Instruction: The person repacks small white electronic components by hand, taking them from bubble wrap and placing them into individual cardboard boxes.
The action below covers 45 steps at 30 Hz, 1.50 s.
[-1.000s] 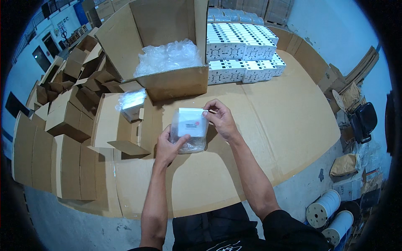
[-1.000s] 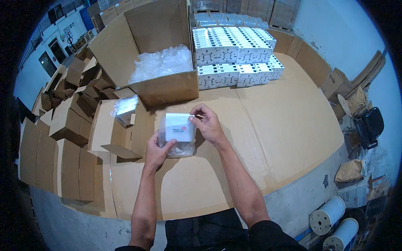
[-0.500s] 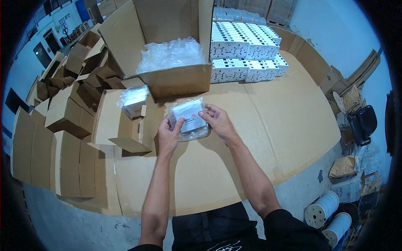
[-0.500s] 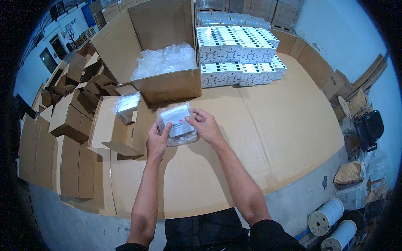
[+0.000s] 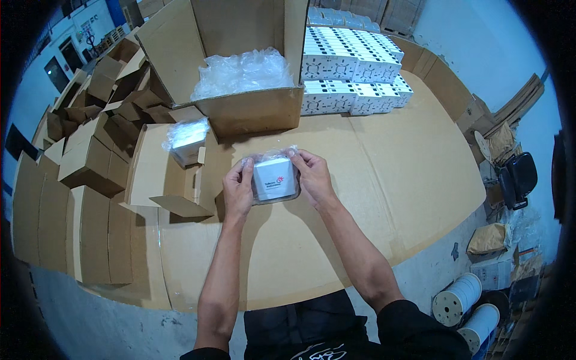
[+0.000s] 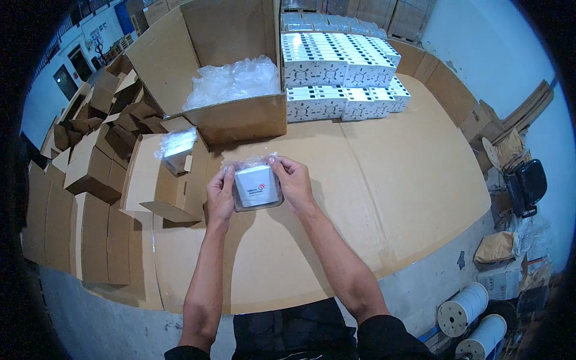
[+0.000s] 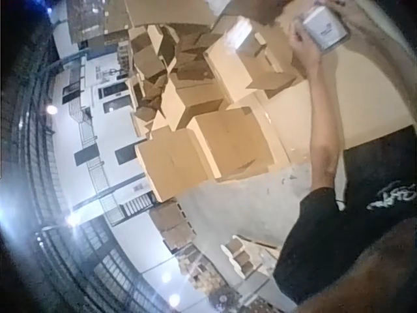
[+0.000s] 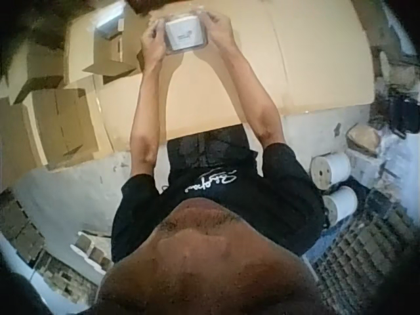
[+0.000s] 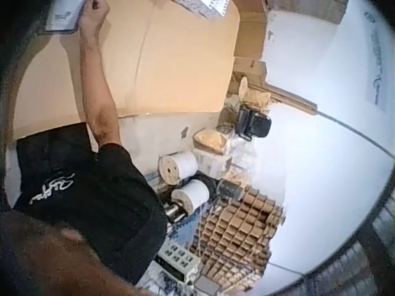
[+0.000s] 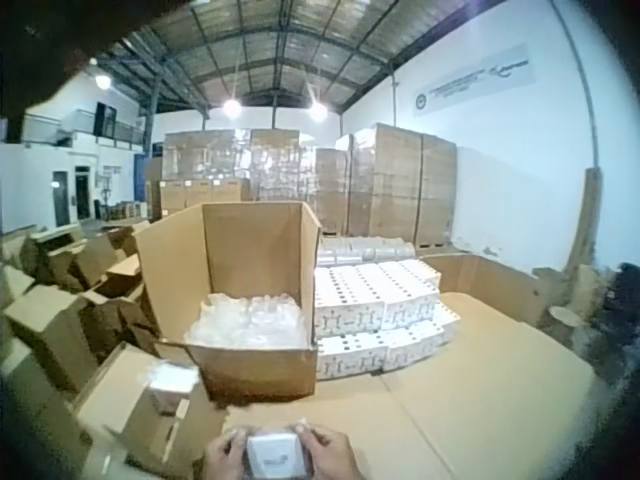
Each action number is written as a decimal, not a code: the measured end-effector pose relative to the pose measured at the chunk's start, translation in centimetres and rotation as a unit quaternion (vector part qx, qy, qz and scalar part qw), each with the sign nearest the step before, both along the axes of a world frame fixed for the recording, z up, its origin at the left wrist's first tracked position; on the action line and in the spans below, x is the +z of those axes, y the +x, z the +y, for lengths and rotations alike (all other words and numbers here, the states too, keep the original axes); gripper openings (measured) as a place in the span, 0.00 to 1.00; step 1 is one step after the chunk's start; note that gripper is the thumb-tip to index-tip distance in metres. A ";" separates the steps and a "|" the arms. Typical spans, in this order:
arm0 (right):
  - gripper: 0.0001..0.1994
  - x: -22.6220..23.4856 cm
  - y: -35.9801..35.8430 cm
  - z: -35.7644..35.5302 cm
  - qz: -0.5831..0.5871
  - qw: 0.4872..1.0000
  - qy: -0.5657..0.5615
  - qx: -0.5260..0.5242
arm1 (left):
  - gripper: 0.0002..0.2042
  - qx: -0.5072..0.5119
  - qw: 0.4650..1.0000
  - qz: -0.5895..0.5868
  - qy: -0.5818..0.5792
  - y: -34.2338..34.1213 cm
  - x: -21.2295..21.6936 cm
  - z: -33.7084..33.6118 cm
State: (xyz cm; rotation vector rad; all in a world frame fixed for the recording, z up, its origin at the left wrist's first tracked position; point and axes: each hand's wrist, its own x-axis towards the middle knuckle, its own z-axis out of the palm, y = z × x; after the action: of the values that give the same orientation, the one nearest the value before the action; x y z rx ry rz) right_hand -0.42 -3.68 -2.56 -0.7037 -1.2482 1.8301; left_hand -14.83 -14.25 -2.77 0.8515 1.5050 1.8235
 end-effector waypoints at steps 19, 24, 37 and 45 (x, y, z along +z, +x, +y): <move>0.25 2.3 1.4 -0.3 -0.031 0.988 0.100 0.111 | 0.14 0.039 0.998 0.006 0.057 0.3 2.0 -0.8; 0.25 2.3 1.4 -0.3 -0.010 0.985 0.102 0.138 | 0.19 0.009 0.997 0.033 0.072 0.7 1.3 -0.6; 0.03 1.5 2.2 1.2 -0.066 0.984 0.120 0.115 | 0.05 -0.038 0.997 0.053 0.029 -0.5 1.5 -0.8; 0.10 1.7 1.8 0.7 0.006 0.983 0.154 0.101 | 0.12 0.003 0.999 0.017 0.033 -0.3 1.2 -0.8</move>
State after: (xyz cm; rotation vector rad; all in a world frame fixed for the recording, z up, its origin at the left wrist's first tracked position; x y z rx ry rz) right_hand 1.40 -3.01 -0.89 -0.4064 -1.6002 1.7394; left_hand -15.12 -15.09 -1.53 0.9145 1.4761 1.8804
